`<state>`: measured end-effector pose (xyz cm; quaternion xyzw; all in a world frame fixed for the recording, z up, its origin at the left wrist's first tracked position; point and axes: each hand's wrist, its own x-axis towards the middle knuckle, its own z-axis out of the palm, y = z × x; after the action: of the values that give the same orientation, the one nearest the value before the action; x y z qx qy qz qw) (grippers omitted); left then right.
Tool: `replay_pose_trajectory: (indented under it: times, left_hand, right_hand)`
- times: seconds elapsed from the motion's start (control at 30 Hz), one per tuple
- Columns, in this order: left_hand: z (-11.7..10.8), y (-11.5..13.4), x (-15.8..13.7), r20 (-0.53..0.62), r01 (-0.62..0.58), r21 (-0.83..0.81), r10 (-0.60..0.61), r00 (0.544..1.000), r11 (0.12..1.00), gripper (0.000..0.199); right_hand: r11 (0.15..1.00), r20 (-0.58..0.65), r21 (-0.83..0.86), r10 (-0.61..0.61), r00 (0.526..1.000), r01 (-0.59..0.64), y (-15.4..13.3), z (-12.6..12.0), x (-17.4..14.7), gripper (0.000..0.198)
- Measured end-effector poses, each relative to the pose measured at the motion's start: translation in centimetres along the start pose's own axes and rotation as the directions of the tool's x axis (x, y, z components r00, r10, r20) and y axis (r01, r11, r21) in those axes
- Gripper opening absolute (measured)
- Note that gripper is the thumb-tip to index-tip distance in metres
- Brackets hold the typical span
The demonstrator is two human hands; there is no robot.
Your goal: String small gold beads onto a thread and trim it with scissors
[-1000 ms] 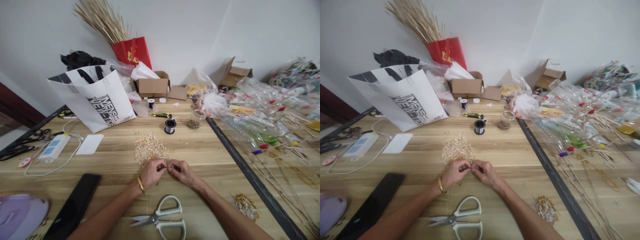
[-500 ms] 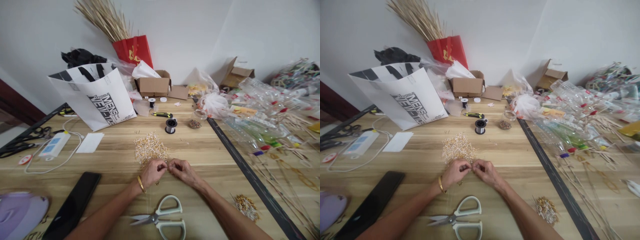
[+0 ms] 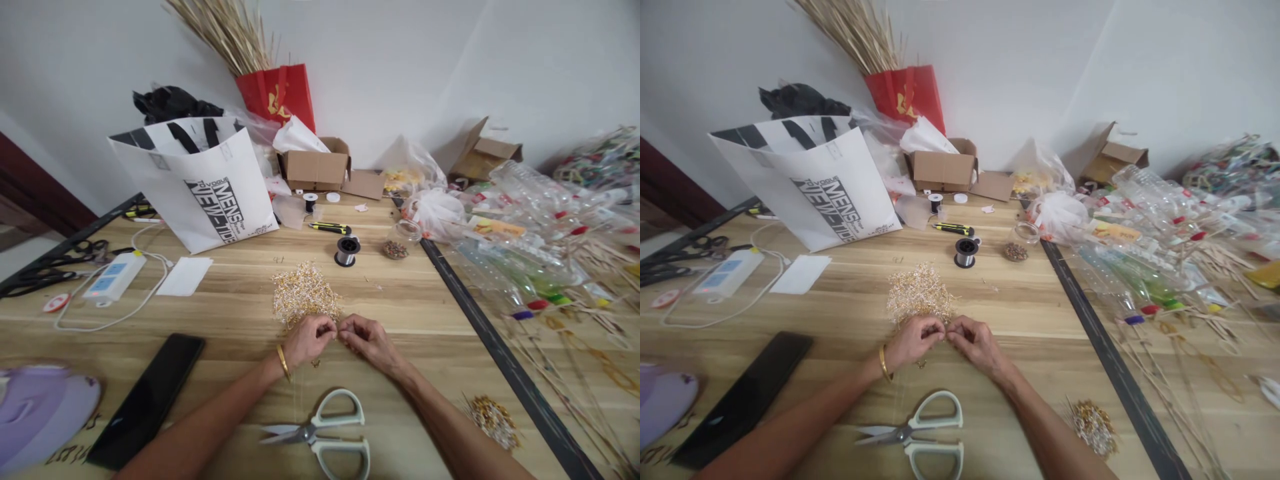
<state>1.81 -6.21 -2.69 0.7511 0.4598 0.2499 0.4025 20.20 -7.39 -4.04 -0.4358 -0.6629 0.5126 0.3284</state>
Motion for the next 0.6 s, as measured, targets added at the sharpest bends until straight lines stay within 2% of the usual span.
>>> replay_pose_trajectory:
  times: [0.37, 0.6]
  left_hand:
    - [-0.03, -0.22, 0.07, 0.011, 0.006, -0.031, -0.006, 1.000, 0.999, 0.012]
    - [-0.02, -0.24, 0.08, 0.009, 0.004, -0.061, -0.003, 1.000, 0.998, 0.012]
  right_hand:
    - [1.000, 0.011, 0.009, -0.017, 1.000, 0.017, 0.15, 0.11, -0.03, 0.021]
    - [0.994, -0.014, -0.097, -0.061, 0.998, 0.059, -0.30, 0.11, -0.11, 0.021]
